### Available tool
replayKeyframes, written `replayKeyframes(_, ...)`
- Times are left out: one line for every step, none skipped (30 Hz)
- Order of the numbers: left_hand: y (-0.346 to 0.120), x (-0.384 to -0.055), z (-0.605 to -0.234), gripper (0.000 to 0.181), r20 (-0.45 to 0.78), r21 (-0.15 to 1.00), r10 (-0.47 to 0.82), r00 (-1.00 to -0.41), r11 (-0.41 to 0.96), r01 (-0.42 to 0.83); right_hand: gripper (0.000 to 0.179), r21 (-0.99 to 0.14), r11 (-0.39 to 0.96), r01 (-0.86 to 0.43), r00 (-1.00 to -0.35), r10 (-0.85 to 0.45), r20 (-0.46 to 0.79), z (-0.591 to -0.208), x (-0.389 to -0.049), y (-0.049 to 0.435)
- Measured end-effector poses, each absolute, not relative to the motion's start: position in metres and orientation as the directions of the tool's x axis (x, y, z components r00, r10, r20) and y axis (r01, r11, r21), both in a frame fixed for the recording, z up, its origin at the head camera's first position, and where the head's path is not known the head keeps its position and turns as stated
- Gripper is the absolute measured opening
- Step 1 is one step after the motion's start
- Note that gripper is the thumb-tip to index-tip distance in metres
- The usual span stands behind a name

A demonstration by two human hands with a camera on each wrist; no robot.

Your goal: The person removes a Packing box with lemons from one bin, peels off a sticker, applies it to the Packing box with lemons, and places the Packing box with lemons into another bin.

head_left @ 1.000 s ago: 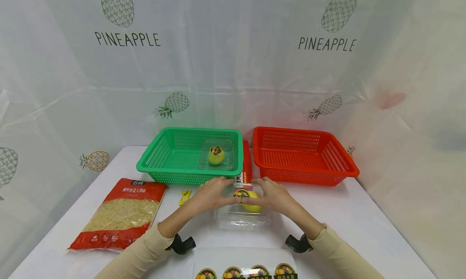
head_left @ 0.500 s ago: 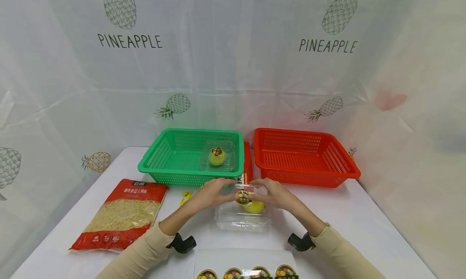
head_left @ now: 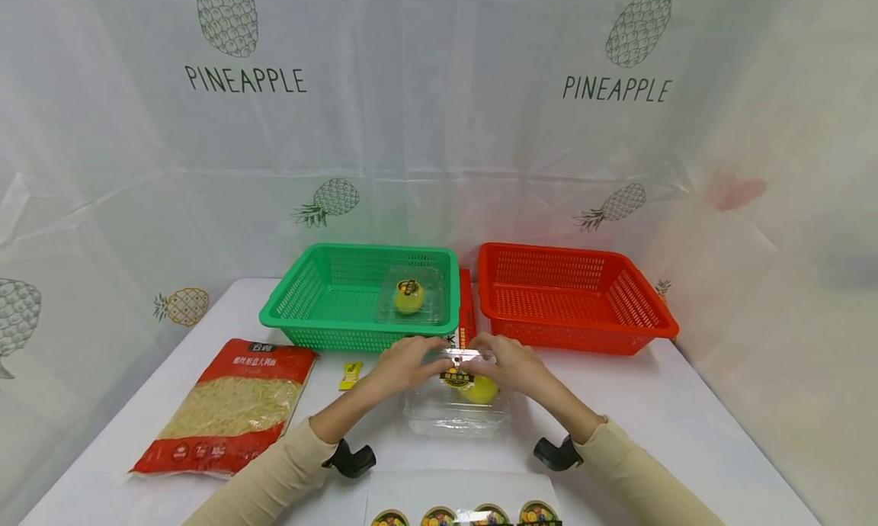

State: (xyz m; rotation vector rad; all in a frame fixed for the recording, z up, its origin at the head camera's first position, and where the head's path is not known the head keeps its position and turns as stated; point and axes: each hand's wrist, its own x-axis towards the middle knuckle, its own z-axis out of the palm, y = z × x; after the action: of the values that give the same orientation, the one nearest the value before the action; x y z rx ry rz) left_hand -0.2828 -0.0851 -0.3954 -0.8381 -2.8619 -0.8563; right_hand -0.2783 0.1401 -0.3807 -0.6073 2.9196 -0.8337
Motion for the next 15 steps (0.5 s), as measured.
replayKeyframes(-0.086,-0.284,-0.395,0.041,0.18,0.51,0.507,-0.843,0.685,0.52,0.041,-0.534,0.762,-0.366,-0.914,-0.401,0.054,-0.381,-0.279,0.142)
replayKeyframes(-0.088,-0.285,-0.395,0.042,0.171,0.53,0.527,-0.833,0.663,0.528,0.042,-0.557,0.744,-0.37,-0.906,-0.42,0.041,-0.38,-0.279,0.145)
replayKeyframes(-0.09,-0.286,-0.394,0.044,0.16,0.548,0.55,-0.82,0.641,0.537,0.044,-0.574,0.727,-0.377,-0.897,-0.441,0.031,-0.38,-0.279,0.147)
replayKeyframes(-0.092,-0.287,-0.392,0.046,0.149,0.569,0.574,-0.805,0.616,0.545,0.046,-0.591,0.711,-0.381,-0.888,-0.46,0.02,-0.38,-0.28,0.149)
replayKeyframes(-0.094,-0.287,-0.391,0.048,0.135,0.589,0.595,-0.792,0.595,0.547,0.049,-0.601,0.701,-0.384,-0.881,-0.474,0.01,-0.38,-0.28,0.151)
replayKeyframes(-0.095,-0.287,-0.389,0.05,0.123,0.605,0.612,-0.781,0.578,0.548,0.052,-0.605,0.699,-0.382,-0.878,-0.479,0.002,-0.38,-0.28,0.152)
replayKeyframes(-0.097,-0.287,-0.388,0.053,0.108,0.624,0.626,-0.773,0.562,0.543,0.056,-0.608,0.7,-0.374,-0.879,-0.477,-0.008,-0.38,-0.279,0.152)
replayKeyframes(-0.097,-0.287,-0.386,0.057,0.091,0.638,0.633,-0.769,0.555,0.533,0.06,-0.606,0.707,-0.365,-0.882,-0.47,-0.017,-0.38,-0.278,0.152)
replayKeyframes(-0.098,-0.287,-0.385,0.061,0.08,0.637,0.642,-0.763,0.555,0.534,0.063,-0.602,0.714,-0.357,-0.886,-0.463,-0.023,-0.38,-0.277,0.152)
replayKeyframes(-0.098,-0.286,-0.384,0.064,0.07,0.638,0.646,-0.76,0.557,0.531,0.066,-0.598,0.722,-0.347,-0.891,-0.452,-0.029,-0.379,-0.276,0.151)
replayKeyframes(-0.097,-0.286,-0.384,0.067,0.058,0.635,0.645,-0.762,0.565,0.526,0.069,-0.59,0.731,-0.343,-0.895,-0.445,-0.032,-0.378,-0.274,0.15)
replayKeyframes(-0.096,-0.285,-0.384,0.069,0.054,0.631,0.644,-0.763,0.57,0.526,0.071,-0.587,0.738,-0.335,-0.899,-0.436,-0.036,-0.378,-0.273,0.149)
replayKeyframes(-0.096,-0.285,-0.384,0.071,0.05,0.627,0.644,-0.763,0.575,0.526,0.073,-0.586,0.74,-0.33,-0.901,-0.433,-0.04,-0.377,-0.272,0.148)
replayKeyframes(-0.095,-0.285,-0.385,0.072,0.052,0.619,0.643,-0.764,0.579,0.53,0.074,-0.586,0.742,-0.325,-0.902,-0.43,-0.044,-0.377,-0.272,0.148)
replayKeyframes(-0.095,-0.285,-0.386,0.072,0.055,0.615,0.643,-0.764,0.581,0.534,0.073,-0.588,0.739,-0.329,-0.9,-0.434,-0.043,-0.377,-0.272,0.148)
